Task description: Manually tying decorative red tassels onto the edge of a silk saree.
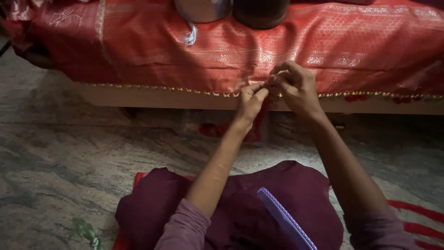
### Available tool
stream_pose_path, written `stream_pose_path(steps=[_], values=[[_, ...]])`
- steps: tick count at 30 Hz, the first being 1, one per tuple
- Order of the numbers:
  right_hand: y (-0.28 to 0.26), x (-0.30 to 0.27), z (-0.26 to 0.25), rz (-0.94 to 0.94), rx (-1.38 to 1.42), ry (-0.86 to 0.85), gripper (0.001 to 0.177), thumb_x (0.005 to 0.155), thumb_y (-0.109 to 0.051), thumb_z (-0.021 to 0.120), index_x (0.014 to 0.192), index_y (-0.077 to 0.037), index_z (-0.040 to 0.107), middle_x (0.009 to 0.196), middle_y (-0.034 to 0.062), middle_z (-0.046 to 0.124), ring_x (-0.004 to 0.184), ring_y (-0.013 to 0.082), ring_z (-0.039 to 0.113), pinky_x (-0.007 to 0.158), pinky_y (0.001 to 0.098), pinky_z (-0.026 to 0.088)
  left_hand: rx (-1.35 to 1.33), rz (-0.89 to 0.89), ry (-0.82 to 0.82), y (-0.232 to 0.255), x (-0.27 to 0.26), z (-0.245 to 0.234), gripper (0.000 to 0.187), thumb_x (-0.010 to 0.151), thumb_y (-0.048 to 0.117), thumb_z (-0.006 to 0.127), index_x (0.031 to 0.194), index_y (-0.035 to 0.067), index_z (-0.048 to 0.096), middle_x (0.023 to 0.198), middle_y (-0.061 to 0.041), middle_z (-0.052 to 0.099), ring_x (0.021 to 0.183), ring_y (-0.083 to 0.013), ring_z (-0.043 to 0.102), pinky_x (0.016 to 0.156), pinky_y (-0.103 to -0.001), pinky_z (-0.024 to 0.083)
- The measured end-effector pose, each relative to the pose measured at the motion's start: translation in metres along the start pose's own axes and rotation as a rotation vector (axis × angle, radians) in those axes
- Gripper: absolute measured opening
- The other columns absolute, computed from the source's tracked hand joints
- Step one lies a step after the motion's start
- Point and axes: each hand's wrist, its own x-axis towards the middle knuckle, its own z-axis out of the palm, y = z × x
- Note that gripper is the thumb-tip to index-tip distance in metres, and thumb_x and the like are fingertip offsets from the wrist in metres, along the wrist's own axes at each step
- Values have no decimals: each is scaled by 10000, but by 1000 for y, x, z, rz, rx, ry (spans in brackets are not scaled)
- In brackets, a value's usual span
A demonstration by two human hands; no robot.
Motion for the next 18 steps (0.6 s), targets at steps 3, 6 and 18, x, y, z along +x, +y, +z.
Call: stream_pose_path(steps=[3, 6, 18], values=[[-5, 4, -5, -6, -52, -6, 86, 1027, 33, 564, 1078, 20, 632, 957, 120, 729, 885, 159, 719, 810, 324, 630, 12, -49, -7, -2, -2, -2, 245, 1021, 88, 514, 1043, -34, 725, 850, -104, 752, 727, -170, 721, 671, -327, 613], [-13, 11, -10, 37, 13, -36, 102, 1038, 20, 530, 1107, 17, 604, 985, 145, 726, 926, 197, 736, 855, 365, 639, -27, -82, -21, -10, -3, -4, 245, 1025, 107, 516, 1004, -33, 717, 845, -101, 747, 715, -167, 715, 669, -328, 614], [-51, 74, -65, -81, 115, 2, 70, 1114, -18, 561, 1173, 19, 561, 1069, 206, 716, 996, 282, 777, 925, 447, 627, 20, -147, -21, 23, -21, 2, 368, 1034, 233, 455, 1016, 4, 741, 887, -156, 775, 792, -229, 760, 773, -383, 646]])
